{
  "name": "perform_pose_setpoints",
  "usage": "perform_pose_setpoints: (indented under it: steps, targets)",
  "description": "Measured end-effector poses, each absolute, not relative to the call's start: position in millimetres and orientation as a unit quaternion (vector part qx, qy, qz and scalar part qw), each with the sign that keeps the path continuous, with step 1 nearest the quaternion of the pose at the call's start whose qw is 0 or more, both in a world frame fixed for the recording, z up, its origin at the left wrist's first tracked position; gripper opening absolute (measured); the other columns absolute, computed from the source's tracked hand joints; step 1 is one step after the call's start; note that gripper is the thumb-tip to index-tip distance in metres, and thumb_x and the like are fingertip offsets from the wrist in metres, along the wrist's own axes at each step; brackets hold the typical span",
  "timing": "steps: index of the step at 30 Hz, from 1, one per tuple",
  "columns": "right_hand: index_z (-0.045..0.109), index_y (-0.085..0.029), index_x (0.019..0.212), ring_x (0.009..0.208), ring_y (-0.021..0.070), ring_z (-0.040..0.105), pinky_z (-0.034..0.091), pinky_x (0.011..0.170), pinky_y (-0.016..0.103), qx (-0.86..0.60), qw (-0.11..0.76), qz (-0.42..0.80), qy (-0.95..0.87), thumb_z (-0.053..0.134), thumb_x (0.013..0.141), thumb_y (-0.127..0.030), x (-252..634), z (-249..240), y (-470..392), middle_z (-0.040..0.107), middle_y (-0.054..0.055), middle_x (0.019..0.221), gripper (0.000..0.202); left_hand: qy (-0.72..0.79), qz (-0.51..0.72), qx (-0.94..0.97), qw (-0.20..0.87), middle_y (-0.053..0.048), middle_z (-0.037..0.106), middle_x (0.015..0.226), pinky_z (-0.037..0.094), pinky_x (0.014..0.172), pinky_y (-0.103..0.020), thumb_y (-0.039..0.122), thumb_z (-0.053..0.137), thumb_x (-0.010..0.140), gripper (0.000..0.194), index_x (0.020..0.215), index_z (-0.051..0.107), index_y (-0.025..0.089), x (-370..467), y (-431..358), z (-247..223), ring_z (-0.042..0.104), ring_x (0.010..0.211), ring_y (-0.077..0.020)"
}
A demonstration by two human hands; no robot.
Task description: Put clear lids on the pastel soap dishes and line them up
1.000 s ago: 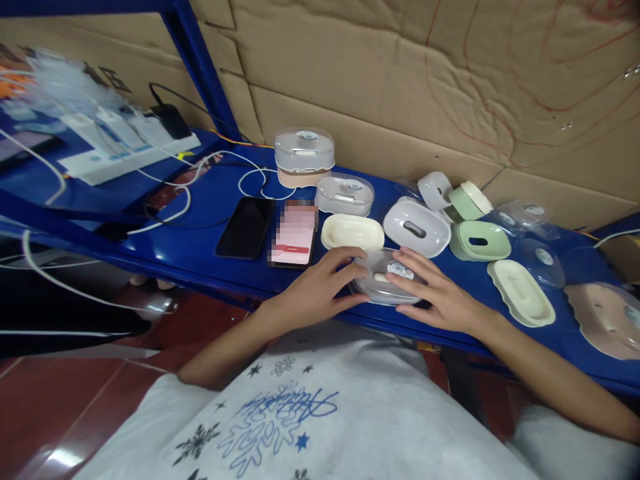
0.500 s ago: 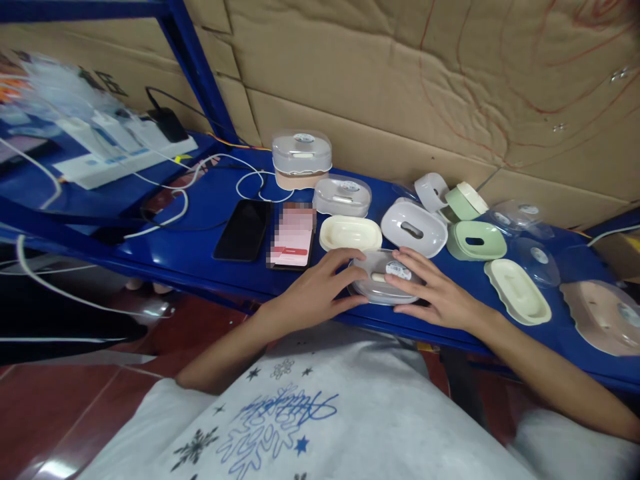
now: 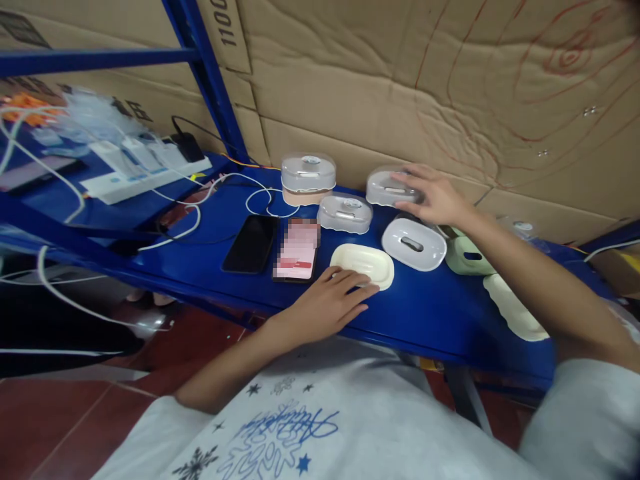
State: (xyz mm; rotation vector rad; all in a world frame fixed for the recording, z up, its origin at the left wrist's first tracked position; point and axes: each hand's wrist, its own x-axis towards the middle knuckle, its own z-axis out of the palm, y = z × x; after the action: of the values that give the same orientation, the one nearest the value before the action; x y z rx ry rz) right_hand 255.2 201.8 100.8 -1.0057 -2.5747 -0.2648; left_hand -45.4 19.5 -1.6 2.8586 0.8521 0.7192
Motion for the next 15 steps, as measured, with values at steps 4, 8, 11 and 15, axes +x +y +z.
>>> perform_pose_setpoints:
  steps: [4, 8, 11, 15]
  targets:
    - [0.056, -0.019, 0.157, 0.153, 0.0379, 0.046, 0.035, 0.126, 0.060, -0.366, 0.115, -0.054, -0.922, 0.068, 0.097, -0.053, 232, 83, 264, 0.049, 0.018, 0.165, 0.070, 0.257, 0.231, 0.937, 0.056, -0.011, 0.068, 0.138, 0.052, 0.111, -0.048, 0.026, 0.047, 0.113, 0.034, 0.145, 0.059, 0.022, -47, 18, 2, 0.064, 0.128, -0.0260]
    - [0.049, -0.011, 0.161, 0.154, 0.0397, 0.043, 0.033, 0.127, 0.059, -0.365, 0.062, -0.019, -0.929, 0.067, 0.098, -0.053, 222, 77, 274, 0.047, 0.023, 0.166, 0.077, 0.277, 0.244, 0.928, 0.050, -0.012, 0.066, 0.142, 0.049, 0.116, -0.052, 0.029, 0.054, 0.111, 0.034, 0.144, 0.059, 0.021, -47, 19, 0, 0.061, 0.134, -0.0288]
    - [0.051, -0.011, 0.159, 0.152, 0.0366, 0.047, 0.037, 0.125, 0.057, -0.365, 0.104, -0.047, -0.924, 0.053, 0.106, -0.051, 230, 91, 241, 0.052, 0.021, 0.162, 0.066, 0.272, 0.252, 0.927, 0.063, -0.011, 0.069, 0.137, 0.049, 0.116, -0.051, 0.029, 0.056, 0.110, 0.032, 0.141, 0.061, 0.021, -47, 21, -2, 0.063, 0.130, -0.0266]
    - [0.068, -0.020, 0.140, 0.132, 0.0322, 0.064, 0.049, 0.113, 0.052, -0.386, 0.195, -0.106, -0.895, 0.044, 0.111, -0.047, 251, 101, 148, 0.073, 0.013, 0.137, 0.046, 0.240, 0.244, 0.938, 0.058, -0.009, 0.074, 0.128, 0.051, 0.110, -0.044, 0.019, 0.051, 0.111, 0.027, 0.133, 0.066, 0.019, -47, 21, -2, 0.067, 0.122, -0.0229]
